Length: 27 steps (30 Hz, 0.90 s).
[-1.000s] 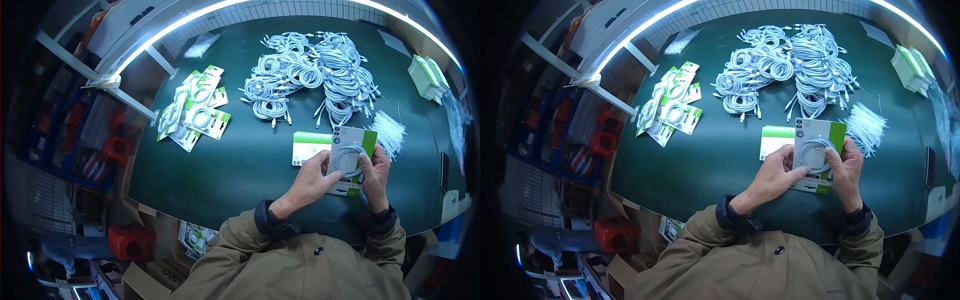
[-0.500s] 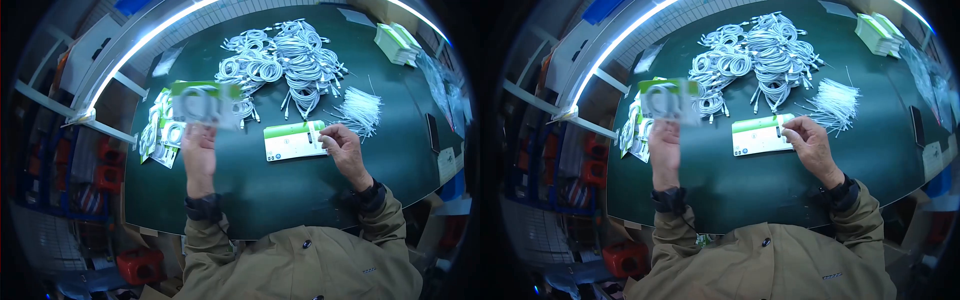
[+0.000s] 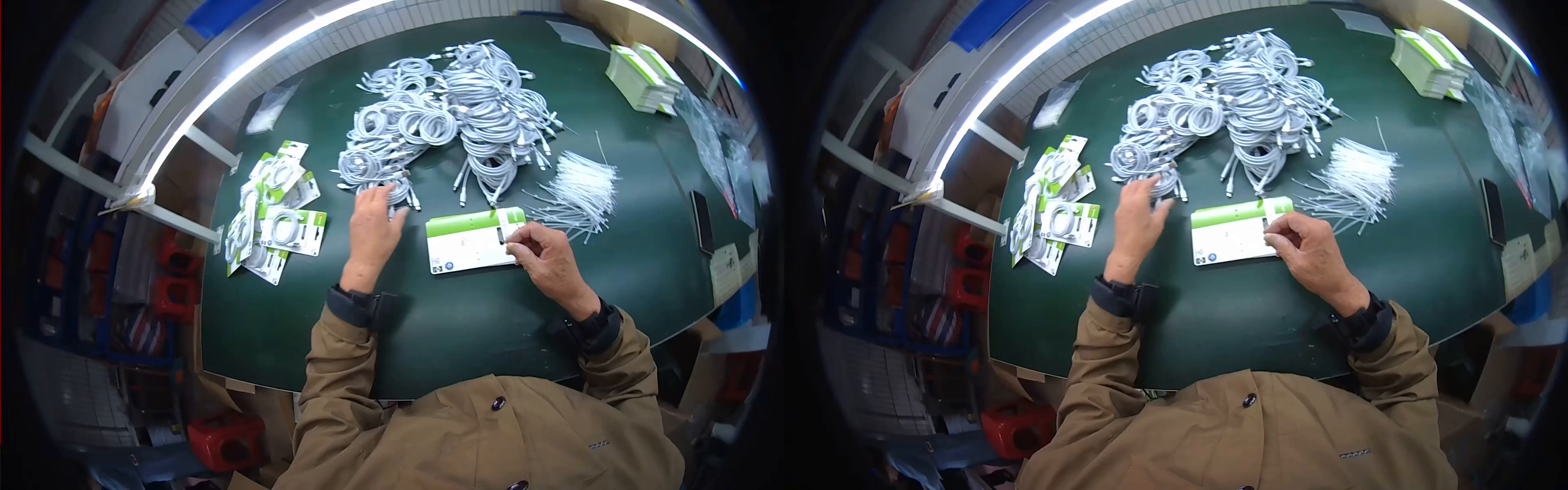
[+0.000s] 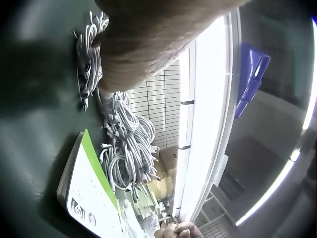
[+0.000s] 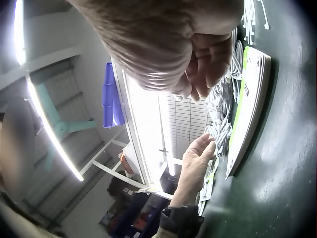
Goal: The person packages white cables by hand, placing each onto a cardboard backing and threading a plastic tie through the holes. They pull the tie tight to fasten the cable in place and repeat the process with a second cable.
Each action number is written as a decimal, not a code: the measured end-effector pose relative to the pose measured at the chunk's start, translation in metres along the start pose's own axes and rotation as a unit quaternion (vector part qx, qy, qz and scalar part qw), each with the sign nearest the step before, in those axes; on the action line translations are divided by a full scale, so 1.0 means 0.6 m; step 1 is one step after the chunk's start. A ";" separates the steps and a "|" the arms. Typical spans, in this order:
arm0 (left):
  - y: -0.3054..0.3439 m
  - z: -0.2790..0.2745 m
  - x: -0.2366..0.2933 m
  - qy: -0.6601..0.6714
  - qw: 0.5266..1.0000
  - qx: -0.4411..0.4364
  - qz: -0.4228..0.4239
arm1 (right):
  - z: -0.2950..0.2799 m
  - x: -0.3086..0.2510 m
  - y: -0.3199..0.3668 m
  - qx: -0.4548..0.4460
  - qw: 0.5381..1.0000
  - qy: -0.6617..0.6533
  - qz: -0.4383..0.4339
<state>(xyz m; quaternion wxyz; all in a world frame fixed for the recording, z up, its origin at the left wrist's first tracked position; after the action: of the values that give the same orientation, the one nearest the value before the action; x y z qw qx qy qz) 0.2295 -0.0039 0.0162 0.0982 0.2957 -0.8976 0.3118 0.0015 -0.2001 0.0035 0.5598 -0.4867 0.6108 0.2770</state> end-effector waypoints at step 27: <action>-0.012 0.006 0.072 0.637 0.740 0.052 -0.210 | 0.004 -0.014 0.002 -0.019 0.999 0.017 -0.023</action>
<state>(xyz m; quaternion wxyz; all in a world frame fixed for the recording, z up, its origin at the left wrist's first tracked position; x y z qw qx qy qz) 0.1989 -0.0311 0.0324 0.6948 0.2141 -0.5231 0.4447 0.0004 -0.1950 0.0108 0.5460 -0.5163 0.6032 0.2673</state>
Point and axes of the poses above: each hand's wrist, its own y-axis away from the middle knuckle, its own z-axis out of the palm, x = y × z, the point moved 10 cm from there along -y, towards the middle knuckle, and after that the axes turned 1 degree about -x, right-handed, at the moved point
